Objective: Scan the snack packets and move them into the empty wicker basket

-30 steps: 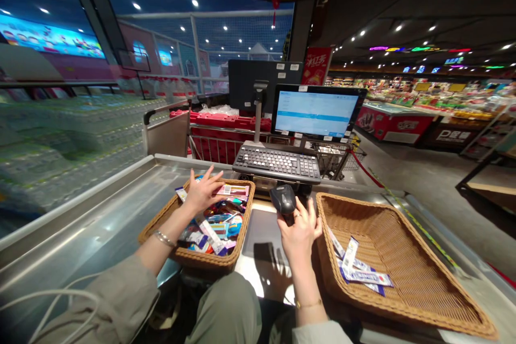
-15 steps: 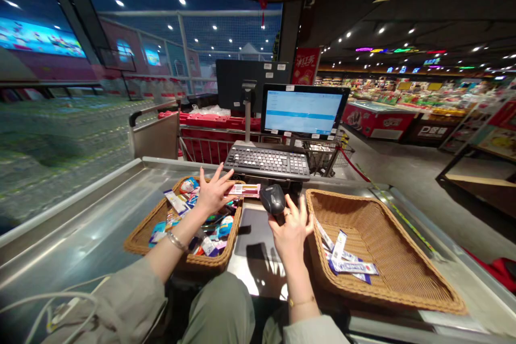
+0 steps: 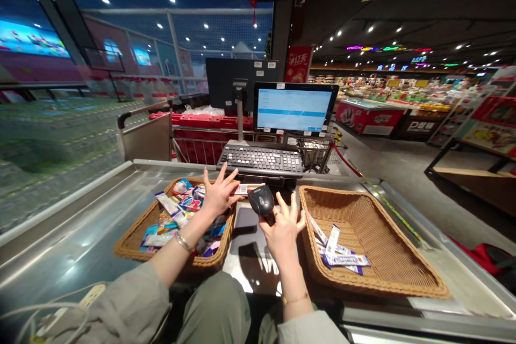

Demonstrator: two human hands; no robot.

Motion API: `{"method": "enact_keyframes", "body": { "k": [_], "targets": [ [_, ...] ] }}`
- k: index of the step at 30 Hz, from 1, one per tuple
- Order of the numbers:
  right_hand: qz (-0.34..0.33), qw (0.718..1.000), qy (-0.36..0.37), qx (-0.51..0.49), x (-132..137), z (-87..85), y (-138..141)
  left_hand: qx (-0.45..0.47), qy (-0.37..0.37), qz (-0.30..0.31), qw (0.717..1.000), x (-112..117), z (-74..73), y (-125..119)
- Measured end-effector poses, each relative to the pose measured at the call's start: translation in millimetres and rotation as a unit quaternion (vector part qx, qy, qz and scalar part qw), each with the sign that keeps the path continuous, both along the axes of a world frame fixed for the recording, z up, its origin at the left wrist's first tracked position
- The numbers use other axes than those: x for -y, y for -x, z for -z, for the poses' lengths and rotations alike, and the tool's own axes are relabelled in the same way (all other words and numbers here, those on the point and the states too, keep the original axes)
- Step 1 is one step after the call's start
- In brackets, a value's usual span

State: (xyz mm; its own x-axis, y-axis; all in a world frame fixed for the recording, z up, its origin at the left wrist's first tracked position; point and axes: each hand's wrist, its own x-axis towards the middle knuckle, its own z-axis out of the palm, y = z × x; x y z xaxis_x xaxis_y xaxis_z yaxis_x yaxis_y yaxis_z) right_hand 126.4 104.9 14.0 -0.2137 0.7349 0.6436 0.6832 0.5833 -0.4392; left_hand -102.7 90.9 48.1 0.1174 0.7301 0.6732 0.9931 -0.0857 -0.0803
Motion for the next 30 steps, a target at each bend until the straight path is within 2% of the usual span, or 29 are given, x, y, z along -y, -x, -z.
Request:
{"method": "enact_keyframes", "body": {
  "k": [10, 30],
  "targets": [
    [-0.014, 1.0, 0.004, 0.022, 3.1, -4.2, -0.4, 0.002, -0.008, 0.005, 1.0, -5.9, 5.4, -5.7],
    [-0.021, 1.0, 0.008, 0.022, 4.9, -5.8, -4.1, 0.015, -0.008, 0.011, 1.0, -7.5, 1.1, -10.5]
  ]
}}
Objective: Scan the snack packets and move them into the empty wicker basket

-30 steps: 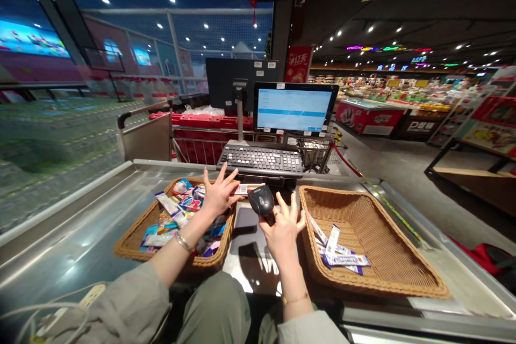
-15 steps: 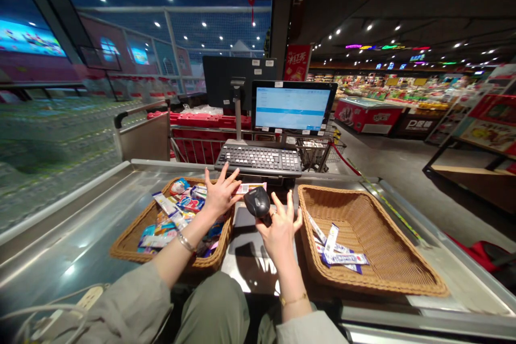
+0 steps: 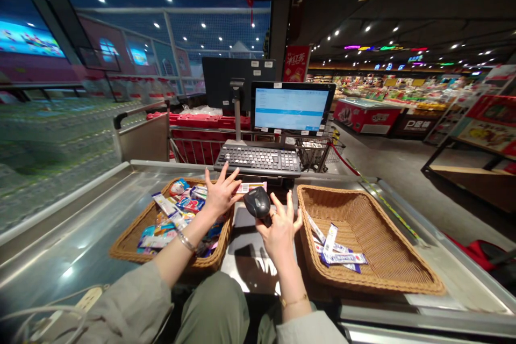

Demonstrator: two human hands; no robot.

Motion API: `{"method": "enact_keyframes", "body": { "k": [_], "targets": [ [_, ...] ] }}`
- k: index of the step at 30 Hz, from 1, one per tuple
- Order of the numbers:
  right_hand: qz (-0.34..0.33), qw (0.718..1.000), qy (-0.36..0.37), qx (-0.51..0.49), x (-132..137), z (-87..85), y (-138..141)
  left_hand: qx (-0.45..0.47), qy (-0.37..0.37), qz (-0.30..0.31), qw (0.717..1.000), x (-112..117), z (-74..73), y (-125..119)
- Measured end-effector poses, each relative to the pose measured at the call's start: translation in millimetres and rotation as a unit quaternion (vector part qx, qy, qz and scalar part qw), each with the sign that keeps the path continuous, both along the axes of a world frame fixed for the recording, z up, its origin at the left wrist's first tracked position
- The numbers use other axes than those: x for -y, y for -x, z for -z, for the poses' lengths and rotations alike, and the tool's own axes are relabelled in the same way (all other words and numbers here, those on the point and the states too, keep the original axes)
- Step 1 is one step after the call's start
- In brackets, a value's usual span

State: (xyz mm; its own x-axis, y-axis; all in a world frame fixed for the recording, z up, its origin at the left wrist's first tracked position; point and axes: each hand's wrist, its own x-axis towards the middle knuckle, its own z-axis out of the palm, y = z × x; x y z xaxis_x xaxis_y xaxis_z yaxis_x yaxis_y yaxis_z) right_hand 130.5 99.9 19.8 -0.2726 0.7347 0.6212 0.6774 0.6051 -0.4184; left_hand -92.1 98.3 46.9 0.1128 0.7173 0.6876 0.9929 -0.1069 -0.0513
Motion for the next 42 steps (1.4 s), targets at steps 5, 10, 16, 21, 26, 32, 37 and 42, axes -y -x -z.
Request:
{"method": "enact_keyframes", "body": {
  "k": [5, 10, 16, 21, 26, 32, 37, 42],
  "targets": [
    [0.052, 0.998, -0.02, -0.026, -2, -3.4, -6, 0.002, -0.001, 0.003, 1.0, 1, -3.3, -3],
    [0.113, 0.991, -0.013, -0.064, -8, -6.1, -17, -0.002, -0.005, 0.01, 1.0, -1, -9.6, -11],
    [0.178, 0.979, 0.005, -0.098, -16, -9.7, -39, -0.009, -0.007, 0.035, 0.999, -10, -12.4, -28],
    [0.215, 0.968, 0.001, -0.128, -19, -12.9, -58, -0.011, -0.01, 0.064, 0.998, -20, -17.4, -50],
    [0.248, 0.96, 0.011, -0.133, -23, -13.4, -78, -0.019, -0.01, 0.092, 0.996, -29, -18.8, -72],
    [0.266, 0.953, 0.015, -0.144, -27, -13.2, -98, -0.023, -0.007, 0.121, 0.992, -38, -19.0, -97],
    [0.291, 0.946, 0.004, -0.143, -30, -12.6, -114, -0.025, -0.008, 0.145, 0.989, -44, -20.3, -118],
    [0.305, 0.941, 0.009, -0.146, -32, -12.0, -131, -0.033, -0.014, 0.168, 0.985, -51, -15.1, -135]
  ]
}}
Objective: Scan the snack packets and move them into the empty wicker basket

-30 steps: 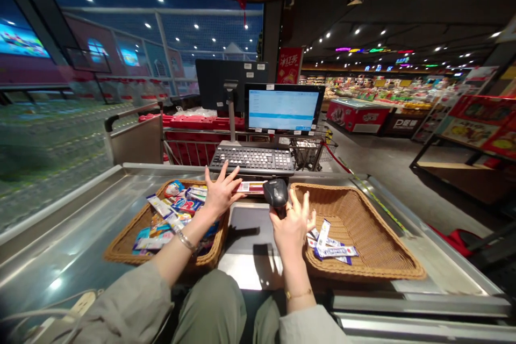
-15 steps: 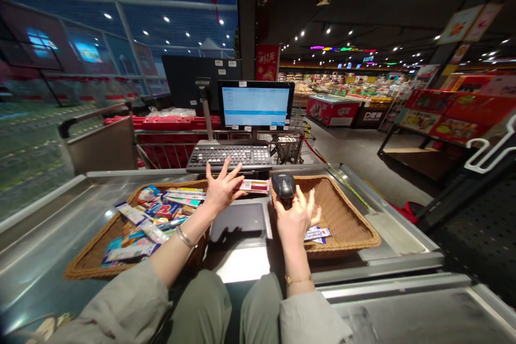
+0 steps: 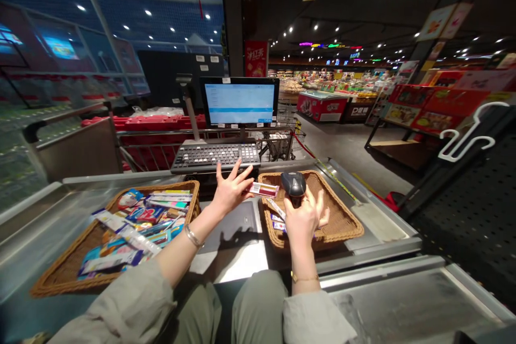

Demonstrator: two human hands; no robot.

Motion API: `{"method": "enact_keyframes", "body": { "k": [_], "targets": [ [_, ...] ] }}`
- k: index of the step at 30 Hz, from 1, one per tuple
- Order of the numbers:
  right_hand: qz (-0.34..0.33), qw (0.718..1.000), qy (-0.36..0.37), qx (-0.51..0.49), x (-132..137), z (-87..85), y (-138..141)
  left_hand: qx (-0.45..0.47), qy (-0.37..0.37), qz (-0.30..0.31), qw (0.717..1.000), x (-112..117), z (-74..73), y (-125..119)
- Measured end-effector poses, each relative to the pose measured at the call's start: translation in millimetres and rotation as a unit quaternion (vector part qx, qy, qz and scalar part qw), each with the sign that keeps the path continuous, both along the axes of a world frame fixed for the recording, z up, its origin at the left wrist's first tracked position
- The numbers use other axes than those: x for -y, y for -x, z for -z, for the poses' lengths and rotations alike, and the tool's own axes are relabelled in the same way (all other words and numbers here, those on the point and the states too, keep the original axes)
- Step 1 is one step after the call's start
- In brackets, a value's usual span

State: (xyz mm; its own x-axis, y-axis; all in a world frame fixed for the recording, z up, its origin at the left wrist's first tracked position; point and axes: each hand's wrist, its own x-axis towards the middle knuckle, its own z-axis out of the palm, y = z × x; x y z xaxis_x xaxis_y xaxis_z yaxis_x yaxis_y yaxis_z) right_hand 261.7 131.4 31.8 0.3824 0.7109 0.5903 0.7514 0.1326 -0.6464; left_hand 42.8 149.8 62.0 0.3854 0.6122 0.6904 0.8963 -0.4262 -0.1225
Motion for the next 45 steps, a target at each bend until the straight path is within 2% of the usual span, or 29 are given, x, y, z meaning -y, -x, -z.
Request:
{"method": "enact_keyframes", "body": {
  "k": [8, 12, 16, 19, 26, 33, 40, 45],
  "targets": [
    [0.024, 1.0, 0.007, -0.003, 0, 1.1, -16, -0.024, 0.007, 0.041, 0.999, -11, 9.9, -22],
    [0.031, 0.999, 0.004, -0.009, 1, 1.3, -21, -0.038, 0.013, 0.06, 0.997, -17, 16.5, -42],
    [0.029, 0.999, 0.0, -0.018, 4, 1.1, -24, -0.03, 0.02, 0.042, 0.998, -19, 19.3, -61],
    [0.029, 0.999, 0.004, -0.029, 4, 2.4, -25, -0.025, 0.04, 0.018, 0.999, -16, 18.1, -62],
    [0.016, 0.999, 0.012, -0.045, 0, 3.3, -15, -0.003, 0.057, -0.027, 0.998, -3, 14.0, -35],
    [-0.003, 0.999, 0.006, -0.039, -5, -9.7, 14, 0.001, 0.085, -0.08, 0.993, 19, 6.2, -9],
    [-0.055, 0.998, -0.005, -0.036, -4, -22.3, 55, 0.003, 0.107, -0.14, 0.984, 37, 7.5, 37],
    [-0.097, 0.995, -0.012, -0.019, -4, -18.6, 83, 0.014, 0.114, -0.178, 0.977, 51, 10.9, 73]
  ]
}}
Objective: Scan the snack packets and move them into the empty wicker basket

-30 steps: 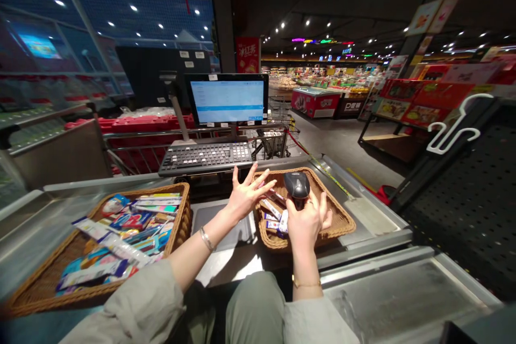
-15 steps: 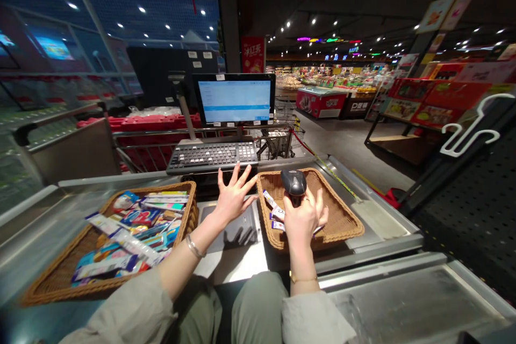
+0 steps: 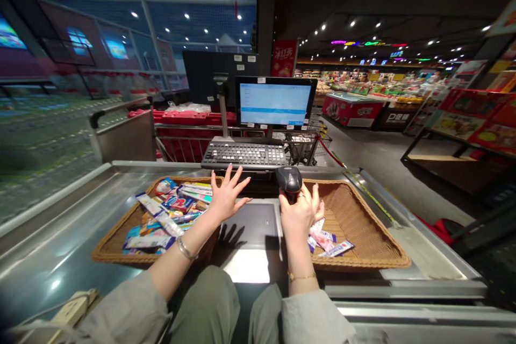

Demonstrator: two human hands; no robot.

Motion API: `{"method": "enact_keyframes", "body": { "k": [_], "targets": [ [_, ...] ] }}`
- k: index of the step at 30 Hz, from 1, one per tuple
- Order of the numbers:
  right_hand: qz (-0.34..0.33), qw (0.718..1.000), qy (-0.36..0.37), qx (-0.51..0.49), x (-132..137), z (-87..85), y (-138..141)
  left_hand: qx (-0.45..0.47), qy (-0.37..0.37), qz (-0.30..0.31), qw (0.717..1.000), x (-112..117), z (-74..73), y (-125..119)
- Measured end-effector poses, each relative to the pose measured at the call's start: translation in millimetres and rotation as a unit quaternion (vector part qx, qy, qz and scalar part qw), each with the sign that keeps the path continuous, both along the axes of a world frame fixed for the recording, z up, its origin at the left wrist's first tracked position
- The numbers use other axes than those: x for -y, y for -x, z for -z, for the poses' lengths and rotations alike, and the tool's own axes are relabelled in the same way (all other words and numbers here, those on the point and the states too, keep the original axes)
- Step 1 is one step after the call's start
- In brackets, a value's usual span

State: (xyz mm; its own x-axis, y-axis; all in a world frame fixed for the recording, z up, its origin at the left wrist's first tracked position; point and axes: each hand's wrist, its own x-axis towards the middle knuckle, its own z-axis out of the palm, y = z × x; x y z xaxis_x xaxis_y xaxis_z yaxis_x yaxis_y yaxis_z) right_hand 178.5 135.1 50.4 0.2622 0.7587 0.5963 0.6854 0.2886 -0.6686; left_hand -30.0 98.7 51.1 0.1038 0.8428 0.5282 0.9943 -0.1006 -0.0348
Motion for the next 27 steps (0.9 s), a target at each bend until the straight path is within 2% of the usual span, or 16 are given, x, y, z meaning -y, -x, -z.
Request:
{"method": "enact_keyframes", "body": {
  "k": [6, 13, 27],
  "targets": [
    [-0.037, 0.999, -0.011, 0.027, 2, 13.1, 29, 0.008, 0.01, -0.046, 0.999, 16, 0.7, 44],
    [-0.074, 0.997, 0.006, 0.025, 5, 19.0, 55, 0.007, 0.008, -0.099, 0.995, 30, 3.6, 98],
    [-0.104, 0.993, 0.04, 0.047, 10, 30.8, 83, 0.021, 0.042, -0.181, 0.982, 63, 17.7, 182]
  ]
}}
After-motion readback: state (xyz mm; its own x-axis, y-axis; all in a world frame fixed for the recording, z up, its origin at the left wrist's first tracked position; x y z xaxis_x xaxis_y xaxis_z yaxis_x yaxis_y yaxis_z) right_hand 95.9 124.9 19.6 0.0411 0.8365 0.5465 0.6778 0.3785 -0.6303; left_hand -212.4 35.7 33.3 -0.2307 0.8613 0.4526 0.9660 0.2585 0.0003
